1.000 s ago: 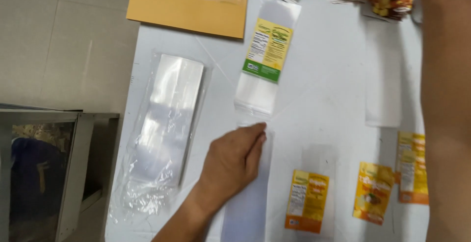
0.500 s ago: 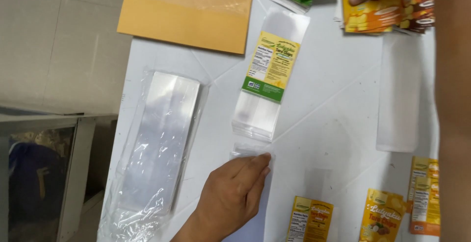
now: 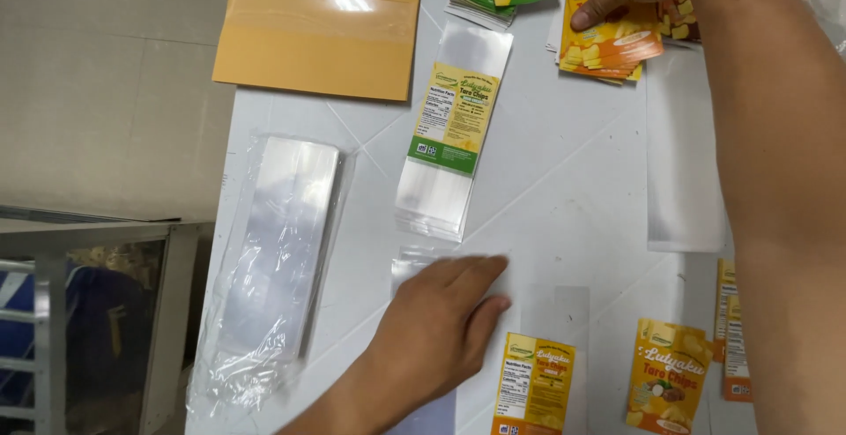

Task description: The person places small yellow packets of Luyaku Taro Chips into clear plastic bags on a white table. They handle the packets and bags by hand, arranging them for packaging.

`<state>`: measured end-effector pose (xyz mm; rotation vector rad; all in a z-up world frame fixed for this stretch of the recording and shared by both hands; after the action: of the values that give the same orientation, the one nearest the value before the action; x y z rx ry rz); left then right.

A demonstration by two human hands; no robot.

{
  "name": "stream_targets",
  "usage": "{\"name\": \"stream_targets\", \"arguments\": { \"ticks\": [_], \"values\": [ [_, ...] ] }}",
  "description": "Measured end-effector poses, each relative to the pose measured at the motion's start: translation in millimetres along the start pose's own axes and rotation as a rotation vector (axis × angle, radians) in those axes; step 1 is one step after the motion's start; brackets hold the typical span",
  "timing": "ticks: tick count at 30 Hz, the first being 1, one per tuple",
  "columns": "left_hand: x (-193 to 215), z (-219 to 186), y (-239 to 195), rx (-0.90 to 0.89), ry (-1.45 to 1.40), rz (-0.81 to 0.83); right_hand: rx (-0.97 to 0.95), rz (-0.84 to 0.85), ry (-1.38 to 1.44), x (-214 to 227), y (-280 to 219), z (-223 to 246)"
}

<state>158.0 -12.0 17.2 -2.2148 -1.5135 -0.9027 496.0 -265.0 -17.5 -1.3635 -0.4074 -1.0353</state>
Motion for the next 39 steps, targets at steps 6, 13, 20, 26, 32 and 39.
{"name": "stream_targets", "arguments": {
  "ticks": [6, 13, 20, 26, 32, 39],
  "values": [
    [-45, 31, 131, 0.066, 0.139, -0.238, 0.132, -0.115, -0.119, 1, -22, 6],
    [-108, 51, 216, 0.211, 0.415, -0.335, 0.263, -0.081, -0.111, -12, -10, -2],
    [-106, 54, 220, 0.181, 0.550, -0.355, 0.201, -0.027, 0.130, -40, 39, -9],
    [-102, 50, 220, 0.117, 0.559, -0.346, 0.043, -0.009, 0.082, -24, 21, -18],
    [-103, 52, 217, 0.092, 0.483, -0.345, 0.045, 0.018, 0.195, -19, 2, -19],
    [-101, 51, 211, 0.061, 0.467, -0.378, 0.123, 0.127, 0.393, -23, 16, -34]
  ]
}}
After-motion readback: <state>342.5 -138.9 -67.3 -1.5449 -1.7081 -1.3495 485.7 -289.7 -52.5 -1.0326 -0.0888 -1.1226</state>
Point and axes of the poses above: each hand's wrist, its own y-axis towards the middle knuckle, its own x-axis out of the back of the hand, z = x × y, the point moved 4 cm from there along y, towards the middle knuckle, and after that the axes turned 6 degrees about y, right-handed, at the moved point
